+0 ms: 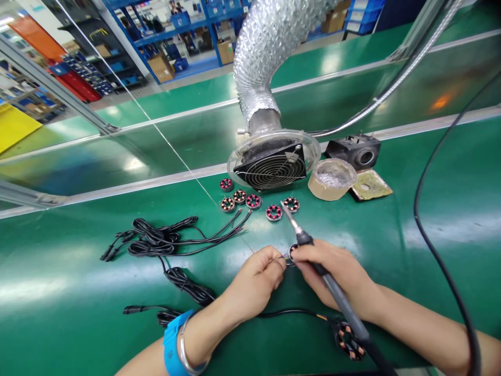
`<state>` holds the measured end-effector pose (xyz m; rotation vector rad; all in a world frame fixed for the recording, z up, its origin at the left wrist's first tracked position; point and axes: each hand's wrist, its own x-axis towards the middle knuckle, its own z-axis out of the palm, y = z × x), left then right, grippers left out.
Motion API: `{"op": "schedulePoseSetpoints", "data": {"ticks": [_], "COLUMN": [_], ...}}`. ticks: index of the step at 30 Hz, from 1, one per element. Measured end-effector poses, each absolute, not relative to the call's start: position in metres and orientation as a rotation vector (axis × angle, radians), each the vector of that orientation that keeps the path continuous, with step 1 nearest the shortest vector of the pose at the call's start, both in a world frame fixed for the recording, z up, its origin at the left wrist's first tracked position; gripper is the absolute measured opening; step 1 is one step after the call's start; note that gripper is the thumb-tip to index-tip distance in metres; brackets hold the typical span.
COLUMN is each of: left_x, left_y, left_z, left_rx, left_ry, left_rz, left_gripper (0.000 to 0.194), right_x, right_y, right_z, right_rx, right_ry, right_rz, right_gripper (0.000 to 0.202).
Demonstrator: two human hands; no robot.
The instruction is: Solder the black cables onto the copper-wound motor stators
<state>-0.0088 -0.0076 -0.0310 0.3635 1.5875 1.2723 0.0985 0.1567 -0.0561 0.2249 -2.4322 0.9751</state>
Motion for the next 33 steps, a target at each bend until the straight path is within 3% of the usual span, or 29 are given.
{"op": "schedulePoseSetpoints", "data": {"ticks": [4,10,16,21,33], "left_x": [-0.010,-0.010,-0.011,-0.011,-0.008], "left_y": [-0.008,-0.008,-0.008,-0.009,-0.006], "left_z": [-0.033,-0.033,-0.033,-0.032,-0.027], "left_rx": [0.351,0.349,0.427,0.572,0.775], "left_ry": [1.620,1.588,1.689,1.803,1.988], "left_rz": [1.286,1.305,1.243,1.169,1.063], "left_gripper": [0.026,0.028,0.025,0.027,0.027], "right_x": [0.098,0.096,0.091,0.089,0.124], "right_y": [0.156,0.149,0.153,0.160,0.156], "right_z": [-0.056,-0.063,-0.055,-0.050,-0.030], "right_rx": [0.144,0.328,0.133,0.135,-0.001], "right_ry": [-2.432,-2.511,-2.411,-2.472,-2.228], "right_rz": [1.151,0.746,1.312,1.469,1.176], "right_gripper": [0.035,0.033,0.034,0.031,0.040]}}
